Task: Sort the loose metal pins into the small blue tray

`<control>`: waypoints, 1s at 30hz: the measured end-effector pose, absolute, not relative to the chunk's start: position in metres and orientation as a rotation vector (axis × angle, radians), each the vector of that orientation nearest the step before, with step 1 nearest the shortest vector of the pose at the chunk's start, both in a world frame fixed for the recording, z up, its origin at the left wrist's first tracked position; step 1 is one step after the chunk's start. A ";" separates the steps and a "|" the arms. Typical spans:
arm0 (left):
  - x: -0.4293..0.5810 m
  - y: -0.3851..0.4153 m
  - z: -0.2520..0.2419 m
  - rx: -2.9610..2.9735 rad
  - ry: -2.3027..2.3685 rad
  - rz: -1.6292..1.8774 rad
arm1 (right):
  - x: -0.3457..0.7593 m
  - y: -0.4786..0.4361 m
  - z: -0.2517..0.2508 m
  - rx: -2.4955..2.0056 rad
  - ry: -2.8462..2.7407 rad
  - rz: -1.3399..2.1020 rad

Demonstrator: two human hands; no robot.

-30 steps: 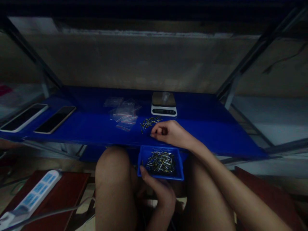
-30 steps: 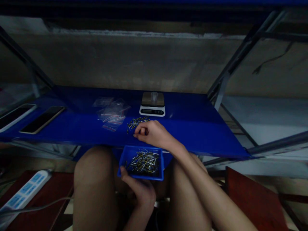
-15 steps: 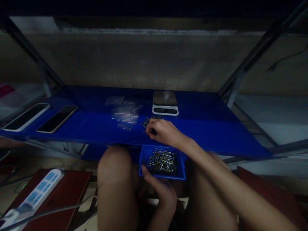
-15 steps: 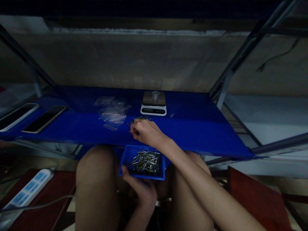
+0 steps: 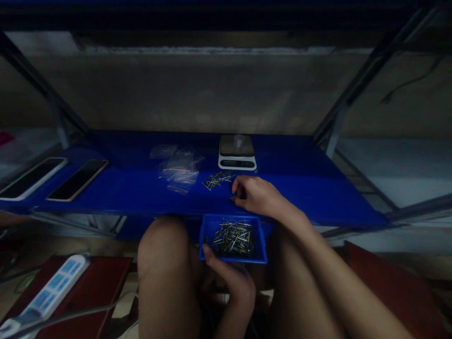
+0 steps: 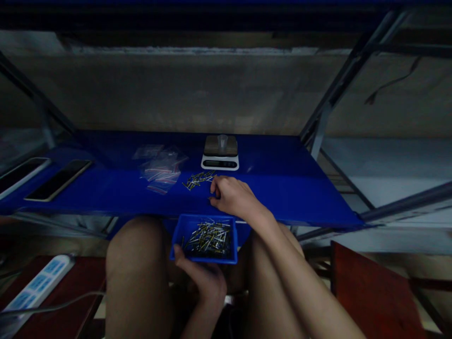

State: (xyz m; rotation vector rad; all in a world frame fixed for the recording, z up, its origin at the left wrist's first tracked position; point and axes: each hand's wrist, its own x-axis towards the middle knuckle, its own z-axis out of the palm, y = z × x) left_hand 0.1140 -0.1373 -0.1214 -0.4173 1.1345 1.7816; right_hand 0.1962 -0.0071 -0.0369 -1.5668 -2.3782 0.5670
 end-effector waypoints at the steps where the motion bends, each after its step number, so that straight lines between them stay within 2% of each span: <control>1: 0.114 -0.137 -0.121 -0.423 1.135 1.788 | 0.195 -0.007 -0.037 -1.578 -2.384 0.560; 10: 0.115 -0.136 -0.122 -0.412 1.106 1.824 | 0.192 -0.009 -0.032 -1.537 -2.467 0.576; 16: 0.114 -0.135 -0.121 -0.413 1.094 1.827 | 0.194 -0.021 -0.024 -1.059 -2.426 1.294; 19: 0.114 -0.136 -0.120 -0.414 1.087 1.819 | 0.192 -0.023 -0.024 -0.983 -2.398 1.415; 22: 0.114 -0.137 -0.121 -0.407 1.105 1.820 | 0.191 -0.013 -0.028 -1.153 -2.300 1.175; 26: 0.115 -0.137 -0.123 -0.395 1.120 1.790 | 0.191 0.011 -0.035 -1.575 -2.221 0.434; 28: 0.115 -0.137 -0.123 -0.387 1.140 1.795 | 0.190 0.023 -0.039 -1.618 -2.214 0.331; 30: 0.115 -0.137 -0.122 -0.391 1.155 1.795 | 0.188 0.031 -0.045 -1.568 -2.250 0.419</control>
